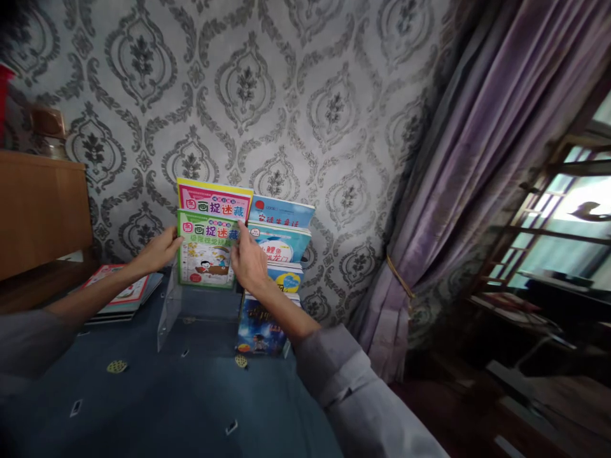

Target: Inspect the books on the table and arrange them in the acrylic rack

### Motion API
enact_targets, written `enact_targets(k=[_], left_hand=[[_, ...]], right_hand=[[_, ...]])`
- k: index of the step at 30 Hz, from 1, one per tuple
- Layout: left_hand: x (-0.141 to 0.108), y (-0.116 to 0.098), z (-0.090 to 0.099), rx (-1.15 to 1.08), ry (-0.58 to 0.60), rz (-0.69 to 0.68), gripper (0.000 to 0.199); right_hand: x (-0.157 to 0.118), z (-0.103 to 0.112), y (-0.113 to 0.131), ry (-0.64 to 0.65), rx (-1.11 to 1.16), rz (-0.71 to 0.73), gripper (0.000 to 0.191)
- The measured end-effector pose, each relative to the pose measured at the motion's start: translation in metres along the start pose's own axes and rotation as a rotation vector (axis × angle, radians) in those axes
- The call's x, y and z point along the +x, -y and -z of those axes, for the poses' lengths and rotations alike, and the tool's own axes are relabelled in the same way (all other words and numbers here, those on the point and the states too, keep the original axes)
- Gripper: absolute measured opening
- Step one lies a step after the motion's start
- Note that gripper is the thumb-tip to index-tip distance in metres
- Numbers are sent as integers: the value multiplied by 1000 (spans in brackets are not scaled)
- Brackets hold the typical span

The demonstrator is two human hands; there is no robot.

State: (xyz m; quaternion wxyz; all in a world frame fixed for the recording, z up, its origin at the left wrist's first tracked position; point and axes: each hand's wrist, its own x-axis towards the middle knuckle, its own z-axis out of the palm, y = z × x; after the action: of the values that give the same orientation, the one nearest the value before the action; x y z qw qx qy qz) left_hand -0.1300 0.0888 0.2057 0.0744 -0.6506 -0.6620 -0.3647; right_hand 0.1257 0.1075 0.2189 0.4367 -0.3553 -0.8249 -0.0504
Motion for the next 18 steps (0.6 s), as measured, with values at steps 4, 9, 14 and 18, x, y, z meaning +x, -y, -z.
enact_targets(k=[4,9,14,18], left_hand=[[1,3,-2,-30,9,-4,29],[3,9,-6,-76,12,5,29],[3,14,-9,-144,4,7,31],[4,16,-10,-199,2,8,32]], right_hand=[[0,-2,-3,-3,16,14,73],[2,-2,-4,-4,8,19,72],[2,-3,-4,-7,24,10,70],[1,-3,-4,-9,41,22,73]])
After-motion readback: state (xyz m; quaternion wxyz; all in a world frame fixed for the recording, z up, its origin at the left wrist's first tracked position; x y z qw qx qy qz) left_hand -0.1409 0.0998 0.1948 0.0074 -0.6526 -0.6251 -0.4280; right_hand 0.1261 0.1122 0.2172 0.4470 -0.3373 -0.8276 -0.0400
